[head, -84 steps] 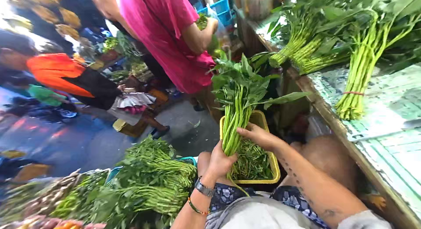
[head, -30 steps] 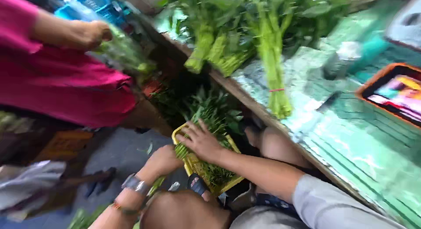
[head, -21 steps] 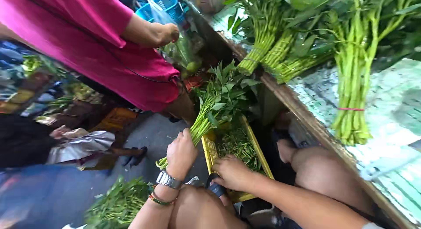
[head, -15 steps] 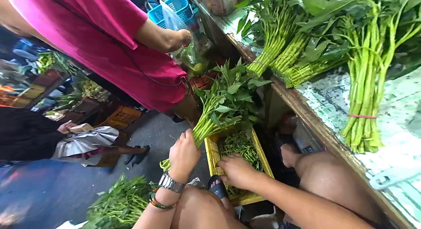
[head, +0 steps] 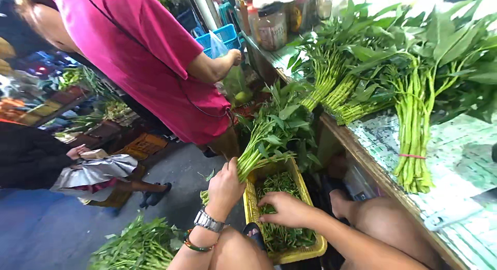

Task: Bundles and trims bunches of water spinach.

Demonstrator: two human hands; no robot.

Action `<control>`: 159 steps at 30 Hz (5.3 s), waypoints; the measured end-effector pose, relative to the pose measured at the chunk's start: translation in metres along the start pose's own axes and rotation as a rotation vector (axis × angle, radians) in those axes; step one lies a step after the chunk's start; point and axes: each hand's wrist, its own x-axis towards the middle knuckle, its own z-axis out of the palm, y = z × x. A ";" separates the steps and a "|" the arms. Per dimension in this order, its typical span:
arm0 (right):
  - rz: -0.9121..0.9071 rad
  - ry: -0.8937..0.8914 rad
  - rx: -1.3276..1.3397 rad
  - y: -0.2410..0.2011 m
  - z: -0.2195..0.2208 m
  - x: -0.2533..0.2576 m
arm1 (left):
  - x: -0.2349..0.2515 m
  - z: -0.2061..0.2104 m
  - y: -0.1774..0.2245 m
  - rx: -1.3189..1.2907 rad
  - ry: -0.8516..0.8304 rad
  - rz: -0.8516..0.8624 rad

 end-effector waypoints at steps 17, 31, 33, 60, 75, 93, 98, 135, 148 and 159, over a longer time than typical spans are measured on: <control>-0.380 0.913 -1.039 -0.080 -0.174 -0.017 | -0.020 -0.001 -0.024 0.094 0.497 0.153; -0.405 0.790 -1.326 -0.104 -0.167 -0.018 | -0.031 0.003 -0.038 0.076 0.473 0.229; -0.388 0.747 -1.324 -0.107 -0.164 -0.015 | -0.033 0.003 -0.040 0.083 0.479 0.232; 0.197 0.699 -0.752 -0.122 -0.128 -0.001 | -0.044 0.002 -0.045 0.152 0.171 0.227; 0.177 0.457 -0.290 -0.080 -0.076 -0.069 | -0.037 0.007 -0.065 -0.080 -0.058 -0.048; -0.051 1.172 0.830 -0.047 -0.139 -0.167 | -0.026 -0.074 0.027 -2.012 -0.481 0.291; -0.216 0.992 0.794 -0.068 -0.115 -0.153 | -0.038 -0.076 0.072 -1.981 -0.407 0.215; -0.235 0.858 1.069 -0.002 -0.067 -0.054 | -0.015 -0.012 0.111 -1.793 -0.182 -0.084; -0.025 0.973 1.016 -0.007 -0.052 -0.044 | -0.007 -0.001 0.111 -1.817 -0.240 -0.130; -0.515 0.642 1.691 -0.003 -0.062 -0.058 | -0.005 -0.001 0.077 -2.140 -0.454 0.111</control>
